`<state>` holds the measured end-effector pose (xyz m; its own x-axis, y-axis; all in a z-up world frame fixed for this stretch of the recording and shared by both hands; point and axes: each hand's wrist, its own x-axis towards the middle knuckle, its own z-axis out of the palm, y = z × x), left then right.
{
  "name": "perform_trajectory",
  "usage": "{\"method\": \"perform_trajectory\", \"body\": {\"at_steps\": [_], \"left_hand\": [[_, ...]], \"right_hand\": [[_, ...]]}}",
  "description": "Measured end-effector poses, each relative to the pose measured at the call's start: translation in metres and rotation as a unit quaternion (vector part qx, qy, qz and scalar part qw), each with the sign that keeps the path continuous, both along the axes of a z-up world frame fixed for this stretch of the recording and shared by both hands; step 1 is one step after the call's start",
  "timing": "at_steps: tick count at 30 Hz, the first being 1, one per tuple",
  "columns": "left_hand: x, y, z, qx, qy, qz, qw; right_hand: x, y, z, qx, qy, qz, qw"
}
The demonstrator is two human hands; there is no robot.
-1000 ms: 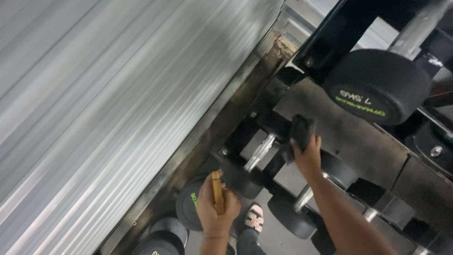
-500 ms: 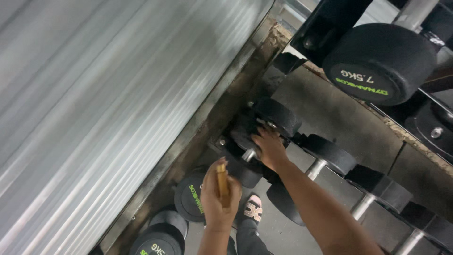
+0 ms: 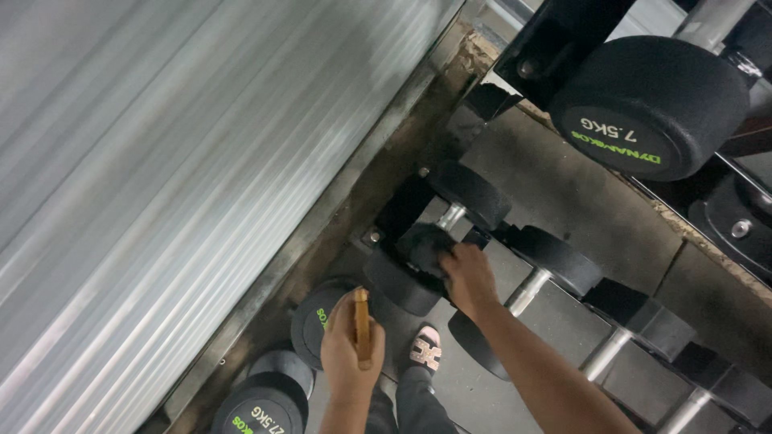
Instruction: The person cleans a set of dumbbells by spraying them with a liquid and wiping them down with a cloth while they are stored on a weight rack.
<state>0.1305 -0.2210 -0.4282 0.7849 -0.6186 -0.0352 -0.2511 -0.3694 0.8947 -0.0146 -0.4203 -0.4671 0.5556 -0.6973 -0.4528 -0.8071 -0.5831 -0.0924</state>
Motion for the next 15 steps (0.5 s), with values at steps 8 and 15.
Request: {"method": "perform_trajectory", "body": {"at_steps": [8,15], "left_hand": [[0.015,0.010,0.003,-0.019,0.004,-0.004,1.000],[0.022,0.020,0.010,0.033,0.001,0.015,0.999]], "right_hand": [[0.010,0.057,0.027,-0.043,-0.130,0.097,0.986],[0.089,0.072,-0.001,0.005,0.009,0.168,0.986]]}}
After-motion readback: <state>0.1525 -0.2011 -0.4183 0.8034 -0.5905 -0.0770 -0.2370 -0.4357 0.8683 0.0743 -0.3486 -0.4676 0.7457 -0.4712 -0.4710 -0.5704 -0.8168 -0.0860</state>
